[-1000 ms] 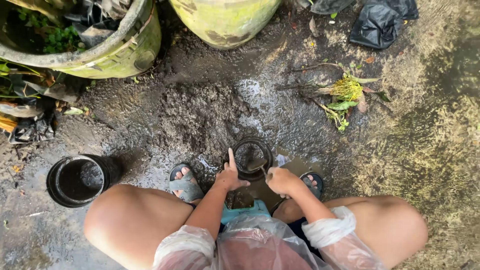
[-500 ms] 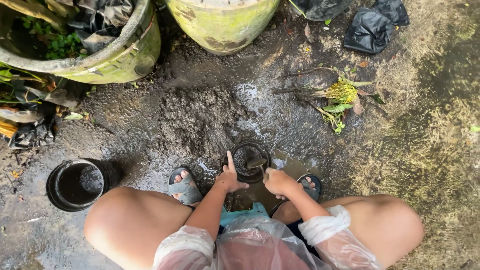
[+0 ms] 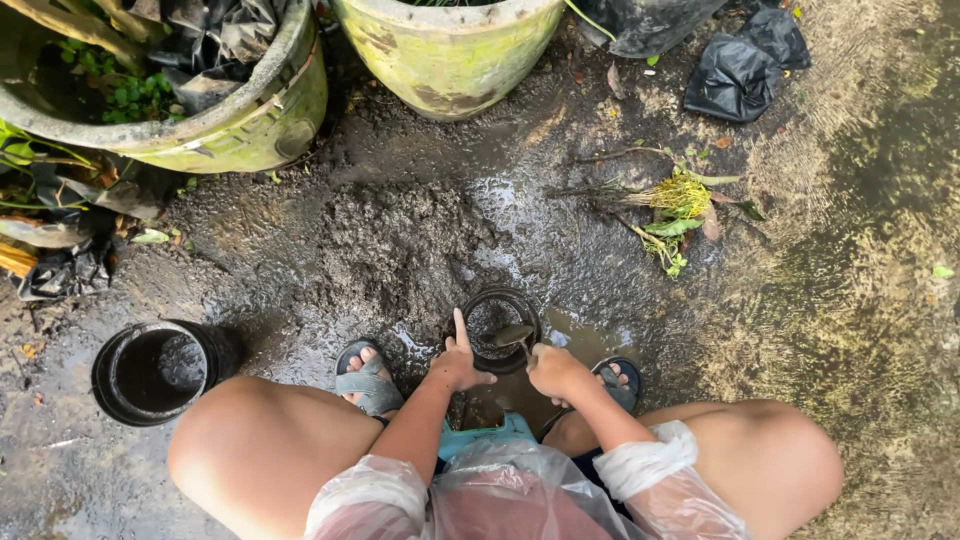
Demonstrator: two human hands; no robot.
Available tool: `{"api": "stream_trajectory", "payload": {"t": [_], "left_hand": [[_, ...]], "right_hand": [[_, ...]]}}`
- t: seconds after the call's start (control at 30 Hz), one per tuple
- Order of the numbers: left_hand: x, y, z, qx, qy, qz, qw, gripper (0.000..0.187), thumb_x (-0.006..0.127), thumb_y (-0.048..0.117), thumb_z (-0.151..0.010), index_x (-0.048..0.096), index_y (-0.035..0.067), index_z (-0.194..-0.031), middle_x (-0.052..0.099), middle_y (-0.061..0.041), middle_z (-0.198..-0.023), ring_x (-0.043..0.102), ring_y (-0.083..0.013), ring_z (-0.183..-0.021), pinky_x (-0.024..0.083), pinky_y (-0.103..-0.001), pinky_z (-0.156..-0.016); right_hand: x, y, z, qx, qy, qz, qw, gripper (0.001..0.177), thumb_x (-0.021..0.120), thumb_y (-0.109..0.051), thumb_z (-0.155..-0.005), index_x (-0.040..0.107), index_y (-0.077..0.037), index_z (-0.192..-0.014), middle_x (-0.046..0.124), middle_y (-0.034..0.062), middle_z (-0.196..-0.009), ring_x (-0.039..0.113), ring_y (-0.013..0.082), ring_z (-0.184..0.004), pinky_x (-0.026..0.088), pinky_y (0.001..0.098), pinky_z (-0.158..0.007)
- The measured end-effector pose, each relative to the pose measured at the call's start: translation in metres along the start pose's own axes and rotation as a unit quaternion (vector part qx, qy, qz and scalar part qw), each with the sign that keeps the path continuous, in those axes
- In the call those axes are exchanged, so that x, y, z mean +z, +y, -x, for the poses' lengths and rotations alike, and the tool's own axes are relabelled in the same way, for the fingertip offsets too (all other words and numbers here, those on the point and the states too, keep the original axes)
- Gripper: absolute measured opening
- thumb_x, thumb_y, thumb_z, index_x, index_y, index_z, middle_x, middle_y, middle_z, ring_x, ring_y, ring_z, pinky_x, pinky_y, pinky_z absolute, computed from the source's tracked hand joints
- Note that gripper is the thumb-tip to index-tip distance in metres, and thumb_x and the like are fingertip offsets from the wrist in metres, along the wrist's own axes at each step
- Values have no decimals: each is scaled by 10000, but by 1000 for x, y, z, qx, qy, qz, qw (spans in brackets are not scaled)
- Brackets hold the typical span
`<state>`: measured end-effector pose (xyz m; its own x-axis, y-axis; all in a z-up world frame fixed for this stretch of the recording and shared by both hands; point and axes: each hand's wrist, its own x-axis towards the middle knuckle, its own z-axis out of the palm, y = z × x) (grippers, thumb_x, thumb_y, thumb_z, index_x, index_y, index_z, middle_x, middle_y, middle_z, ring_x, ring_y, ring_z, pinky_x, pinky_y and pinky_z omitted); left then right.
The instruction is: Cleaning and preparing small yellow plant material by hand in a garden nursery.
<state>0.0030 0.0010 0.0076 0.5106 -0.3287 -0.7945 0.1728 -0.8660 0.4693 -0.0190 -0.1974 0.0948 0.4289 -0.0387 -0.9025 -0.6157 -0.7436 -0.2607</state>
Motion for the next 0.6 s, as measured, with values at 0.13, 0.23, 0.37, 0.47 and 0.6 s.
{"api": "stream_trajectory", "payload": {"t": [0.13, 0.23, 0.37, 0.47, 0.6], "left_hand": [[4, -6, -11, -4, 1, 2, 1000, 1459, 860, 453, -816, -354, 126, -1557, 253, -374, -1585, 493, -552, -1332, 323, -656, -1120], [8, -7, -9, 0, 9, 1, 1000, 1472, 872, 441, -800, -345, 115, -1562, 269, -386, -1576, 500, -565, -1319, 317, -666, -1113], [8, -7, -12, 5, 10, 7, 1000, 1472, 876, 425, -797, -342, 113, -1563, 261, -397, -1573, 493, -575, -1321, 316, -671, -1109], [13, -10, -12, 3, 18, 15, 1000, 1484, 887, 426, -784, -337, 120, -1566, 268, -396, -1571, 496, -574, -1319, 324, -672, -1105], [9, -8, -9, 11, 19, 20, 1000, 1439, 874, 390, -819, -325, 123, -1569, 259, -396, -1572, 499, -570, -1317, 348, -663, -1096]], "right_hand": [[-3, -5, 7, -31, -1, -1, 1000, 529, 461, -238, -983, 491, 59, -1420, 673, 330, -977, 674, 268, -464, 591, 313, -329], [2, 0, -1, -31, -6, 13, 999, 538, 440, -248, -990, 484, 57, -1432, 679, 307, -858, 657, 275, -440, 593, 306, -326], [-12, -19, 31, -19, -37, 26, 999, 528, 429, -222, -979, 513, 65, -1414, 689, 320, -872, 654, 259, -437, 581, 306, -328], [-3, -5, 11, -18, -41, 30, 999, 519, 424, -222, -979, 541, 60, -1398, 690, 316, -874, 655, 248, -440, 570, 312, -329], [-10, 3, 5, -16, -13, 57, 998, 518, 427, -273, -970, 587, 21, -1366, 707, 264, -760, 661, 257, -418, 592, 324, -358]]}}
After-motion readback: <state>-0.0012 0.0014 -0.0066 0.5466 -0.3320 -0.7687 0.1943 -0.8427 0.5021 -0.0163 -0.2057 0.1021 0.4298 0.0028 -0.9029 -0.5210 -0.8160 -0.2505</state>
